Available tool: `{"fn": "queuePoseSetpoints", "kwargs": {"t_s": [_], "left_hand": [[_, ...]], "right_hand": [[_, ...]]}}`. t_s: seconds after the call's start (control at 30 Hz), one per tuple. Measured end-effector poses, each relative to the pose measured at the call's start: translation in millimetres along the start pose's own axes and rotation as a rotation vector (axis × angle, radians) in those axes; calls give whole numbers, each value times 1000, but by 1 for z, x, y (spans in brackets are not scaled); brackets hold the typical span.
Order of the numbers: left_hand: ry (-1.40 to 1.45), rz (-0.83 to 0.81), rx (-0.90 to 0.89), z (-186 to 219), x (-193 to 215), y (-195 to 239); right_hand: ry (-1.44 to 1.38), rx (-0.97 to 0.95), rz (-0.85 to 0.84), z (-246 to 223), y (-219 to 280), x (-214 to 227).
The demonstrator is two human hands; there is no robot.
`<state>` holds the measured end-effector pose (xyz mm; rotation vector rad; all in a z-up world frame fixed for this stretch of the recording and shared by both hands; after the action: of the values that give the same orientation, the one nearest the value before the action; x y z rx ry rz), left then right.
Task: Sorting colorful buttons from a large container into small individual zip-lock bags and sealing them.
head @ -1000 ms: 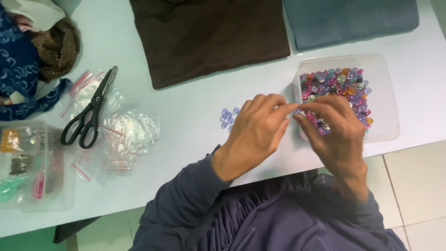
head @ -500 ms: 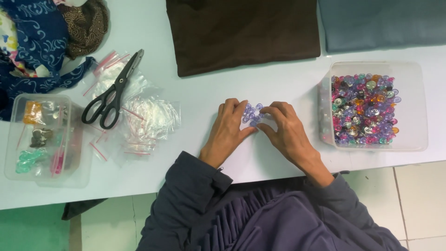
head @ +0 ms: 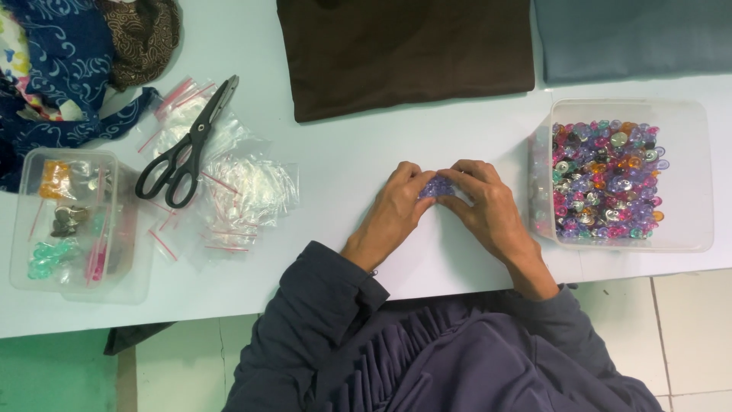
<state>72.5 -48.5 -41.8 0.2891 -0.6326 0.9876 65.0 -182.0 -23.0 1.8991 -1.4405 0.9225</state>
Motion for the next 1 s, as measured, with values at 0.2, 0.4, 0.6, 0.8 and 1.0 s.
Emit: {"fn": "queuePoseSetpoints", "kwargs": {"t_s": [0.2, 0.4, 0.6, 0.8, 1.0], "left_hand": [[-25, -32, -67, 3, -7, -12], [93, -9, -173, -4, -4, -11], [115, 21, -211, -12, -7, -13], [95, 29, -217, -8, -4, -10], [32, 41, -228, -11, -9, -10]], "right_hand": [[-62, -48, 36, 35, 8, -1], [-109, 44, 84, 36, 8, 5], [-113, 75, 97, 39, 5, 3], [-109, 69, 80, 29, 6, 7], [-156, 48, 80, 30, 7, 7]]}}
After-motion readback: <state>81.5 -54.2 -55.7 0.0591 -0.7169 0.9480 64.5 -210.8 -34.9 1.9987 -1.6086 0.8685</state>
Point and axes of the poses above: each hand's wrist, its own y-axis away from the middle knuckle, its own x-axis out of the back of the hand, z = x × y, the point moved 8 cm from there along -y, towards the middle knuckle, and after that the axes turned 6 degrees about -z, right-handed, at the moved point
